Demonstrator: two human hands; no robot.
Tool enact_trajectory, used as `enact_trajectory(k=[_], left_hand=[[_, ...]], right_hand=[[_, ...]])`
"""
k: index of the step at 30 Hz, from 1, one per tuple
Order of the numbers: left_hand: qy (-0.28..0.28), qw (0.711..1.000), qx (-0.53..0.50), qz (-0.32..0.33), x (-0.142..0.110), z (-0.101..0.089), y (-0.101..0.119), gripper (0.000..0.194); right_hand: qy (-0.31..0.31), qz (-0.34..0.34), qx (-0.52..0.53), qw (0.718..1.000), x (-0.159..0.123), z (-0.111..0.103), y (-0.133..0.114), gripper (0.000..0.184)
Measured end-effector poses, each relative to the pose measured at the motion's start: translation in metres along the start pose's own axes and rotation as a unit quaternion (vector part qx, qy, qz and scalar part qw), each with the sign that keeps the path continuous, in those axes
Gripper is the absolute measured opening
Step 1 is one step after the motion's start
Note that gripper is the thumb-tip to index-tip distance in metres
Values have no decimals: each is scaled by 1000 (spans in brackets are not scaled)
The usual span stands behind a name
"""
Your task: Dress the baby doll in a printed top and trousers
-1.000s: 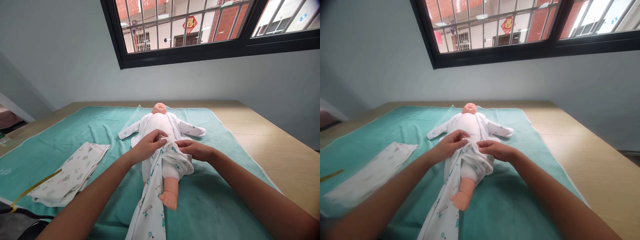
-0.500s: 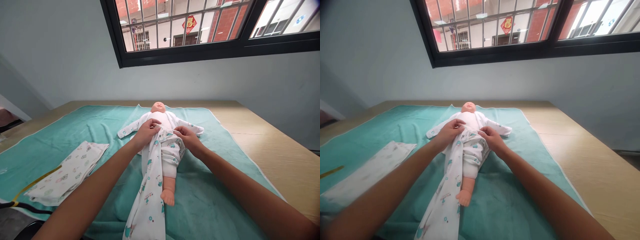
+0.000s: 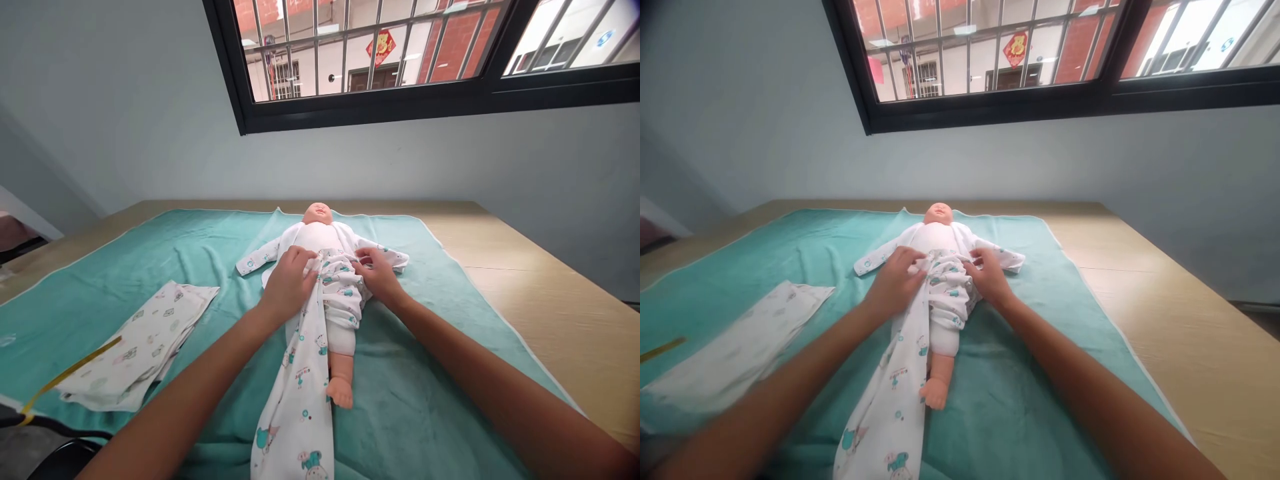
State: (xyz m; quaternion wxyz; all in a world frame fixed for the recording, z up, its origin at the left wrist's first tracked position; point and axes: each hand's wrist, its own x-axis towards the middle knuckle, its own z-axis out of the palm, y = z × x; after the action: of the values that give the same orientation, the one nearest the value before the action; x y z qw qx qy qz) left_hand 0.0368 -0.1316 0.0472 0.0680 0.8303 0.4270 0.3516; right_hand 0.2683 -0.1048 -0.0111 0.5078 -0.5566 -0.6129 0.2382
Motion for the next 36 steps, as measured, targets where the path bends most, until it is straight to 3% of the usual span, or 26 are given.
enact_trajectory(k=[3,5,7,10,15,18,23,26,31,36], left_hand=[[10,999,7,35,-38,-21,17,18],[-29,999,-5,39,-68,-30,30,18],[-56,998,-5,7,-95,-34,40,22],[-61,998,-2,-33,-114,-33,43,30],[-27,998,-23,-57,-93,-28,31,28],[-42,997,-27,-52,-76,-21,29,36],[-152,987,26,50,-45,-3,30,42],[-204,977,12,54,-29,6,25,41],[-210,977,-16,42,-24,10,17,41],[-207,977,-28,31,-27,8,17,41]], right_hand=[[40,-150,-90,984,-22,-19,-28,20],[-30,-232,-135,963,-45,-28,-49,17],[-125,-268,-183,938,-71,-30,-63,22],[-168,-256,-249,919,-100,-23,-67,18],[-154,-286,-299,897,-108,-13,-57,16],[-168,-316,-310,881,-105,-17,-57,15],[-269,-284,-251,885,-107,-29,-65,15],[-323,-253,-225,883,-111,-36,-76,18],[-442,-194,-154,862,-117,-45,-103,19],[-487,-140,-116,854,-110,-60,-109,13]])
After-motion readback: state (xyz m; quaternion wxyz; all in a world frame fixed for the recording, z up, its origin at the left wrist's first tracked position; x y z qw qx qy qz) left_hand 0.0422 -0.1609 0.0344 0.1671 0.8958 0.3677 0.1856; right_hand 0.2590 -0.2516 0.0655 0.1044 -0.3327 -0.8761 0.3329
